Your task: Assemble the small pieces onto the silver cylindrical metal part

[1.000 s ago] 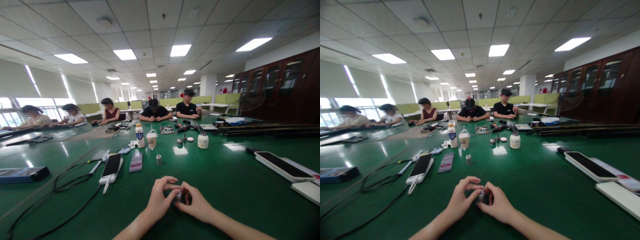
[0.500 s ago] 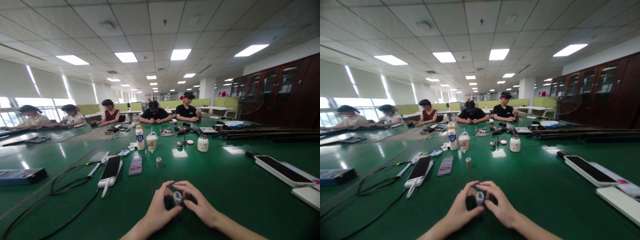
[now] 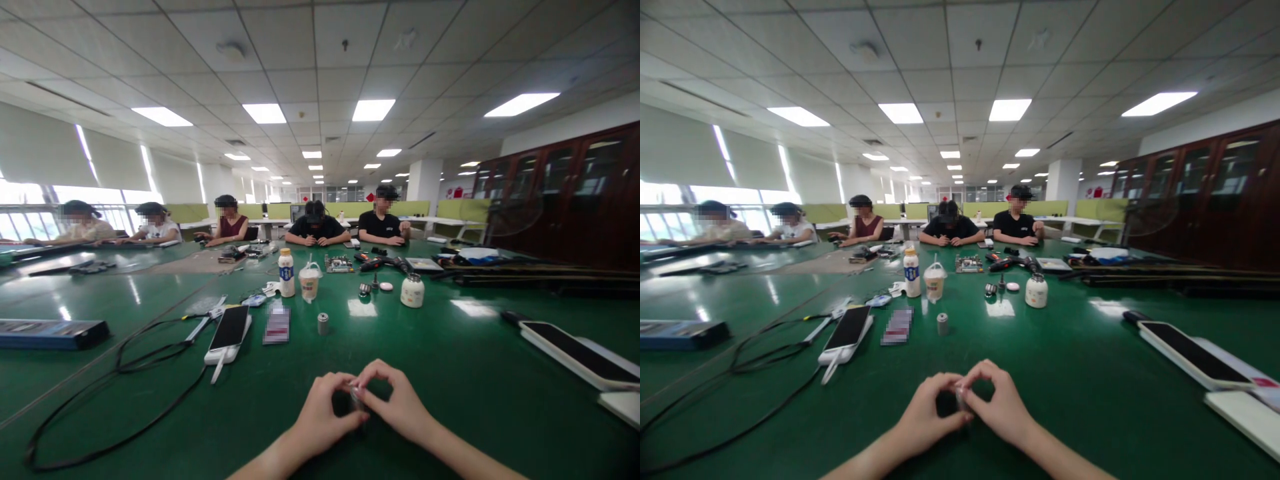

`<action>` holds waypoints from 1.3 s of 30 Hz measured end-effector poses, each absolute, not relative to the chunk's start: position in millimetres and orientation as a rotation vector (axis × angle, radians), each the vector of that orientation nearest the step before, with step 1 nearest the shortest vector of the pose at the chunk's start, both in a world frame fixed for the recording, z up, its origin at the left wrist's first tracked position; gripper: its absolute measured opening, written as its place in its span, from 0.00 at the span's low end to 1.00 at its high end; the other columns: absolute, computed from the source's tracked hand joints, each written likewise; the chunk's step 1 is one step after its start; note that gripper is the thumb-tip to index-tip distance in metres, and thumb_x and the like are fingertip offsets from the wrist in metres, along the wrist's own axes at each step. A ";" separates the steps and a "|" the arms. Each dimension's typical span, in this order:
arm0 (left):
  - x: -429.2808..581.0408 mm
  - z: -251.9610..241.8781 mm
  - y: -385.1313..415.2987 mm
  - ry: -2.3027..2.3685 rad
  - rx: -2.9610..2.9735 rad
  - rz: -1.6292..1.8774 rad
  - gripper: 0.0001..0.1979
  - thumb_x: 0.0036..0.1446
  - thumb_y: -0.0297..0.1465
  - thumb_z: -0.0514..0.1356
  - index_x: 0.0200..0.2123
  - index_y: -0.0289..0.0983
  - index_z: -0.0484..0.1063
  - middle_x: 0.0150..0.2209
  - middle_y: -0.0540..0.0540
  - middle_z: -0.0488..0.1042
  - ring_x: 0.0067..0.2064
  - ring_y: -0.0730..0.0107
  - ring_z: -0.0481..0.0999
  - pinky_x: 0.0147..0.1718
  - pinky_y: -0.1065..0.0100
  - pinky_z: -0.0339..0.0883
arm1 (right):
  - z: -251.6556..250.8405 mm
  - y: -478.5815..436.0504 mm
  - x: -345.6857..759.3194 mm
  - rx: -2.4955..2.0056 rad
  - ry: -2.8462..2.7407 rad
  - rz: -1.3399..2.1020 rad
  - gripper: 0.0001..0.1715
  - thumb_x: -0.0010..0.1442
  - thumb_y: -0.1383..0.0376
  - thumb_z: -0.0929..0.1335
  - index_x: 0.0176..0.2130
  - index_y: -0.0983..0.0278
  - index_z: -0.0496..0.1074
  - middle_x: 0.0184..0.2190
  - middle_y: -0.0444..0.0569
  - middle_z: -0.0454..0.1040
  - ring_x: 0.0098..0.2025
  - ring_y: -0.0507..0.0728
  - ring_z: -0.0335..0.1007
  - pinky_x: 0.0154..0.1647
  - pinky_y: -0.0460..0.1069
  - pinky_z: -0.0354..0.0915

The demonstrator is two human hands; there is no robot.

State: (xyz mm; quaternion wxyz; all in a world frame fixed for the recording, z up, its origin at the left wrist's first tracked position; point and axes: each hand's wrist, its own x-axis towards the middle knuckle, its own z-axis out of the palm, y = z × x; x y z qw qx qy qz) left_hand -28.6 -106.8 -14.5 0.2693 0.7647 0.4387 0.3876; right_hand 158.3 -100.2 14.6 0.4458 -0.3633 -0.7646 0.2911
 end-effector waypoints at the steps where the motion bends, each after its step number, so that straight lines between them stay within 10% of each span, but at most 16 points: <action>1: -28.7 -13.7 -107.5 1.203 2.074 1.035 0.21 0.45 0.35 0.70 0.46 0.42 0.76 0.42 0.48 0.78 0.45 0.58 0.75 0.46 0.62 0.64 | 15.5 -98.2 157.3 -0.887 -1.853 0.750 0.07 0.58 0.63 0.71 0.29 0.62 0.72 0.32 0.48 0.78 0.38 0.58 0.76 0.44 0.53 0.69; 24: -28.9 -5.4 -111.8 1.231 2.107 0.959 0.19 0.48 0.37 0.69 0.45 0.42 0.77 0.41 0.47 0.79 0.44 0.59 0.75 0.46 0.62 0.64 | -2.6 -50.3 224.3 -1.046 -2.009 0.775 0.14 0.49 0.59 0.76 0.36 0.63 0.79 0.44 0.54 0.80 0.52 0.65 0.74 0.56 0.61 0.64; 39: -29.6 -4.8 -112.4 1.231 2.109 0.934 0.20 0.49 0.38 0.69 0.46 0.42 0.77 0.42 0.46 0.78 0.44 0.59 0.75 0.46 0.62 0.65 | 8.1 -27.4 283.4 -1.197 -1.997 0.943 0.18 0.47 0.56 0.76 0.35 0.64 0.82 0.34 0.53 0.83 0.39 0.63 0.79 0.46 0.58 0.71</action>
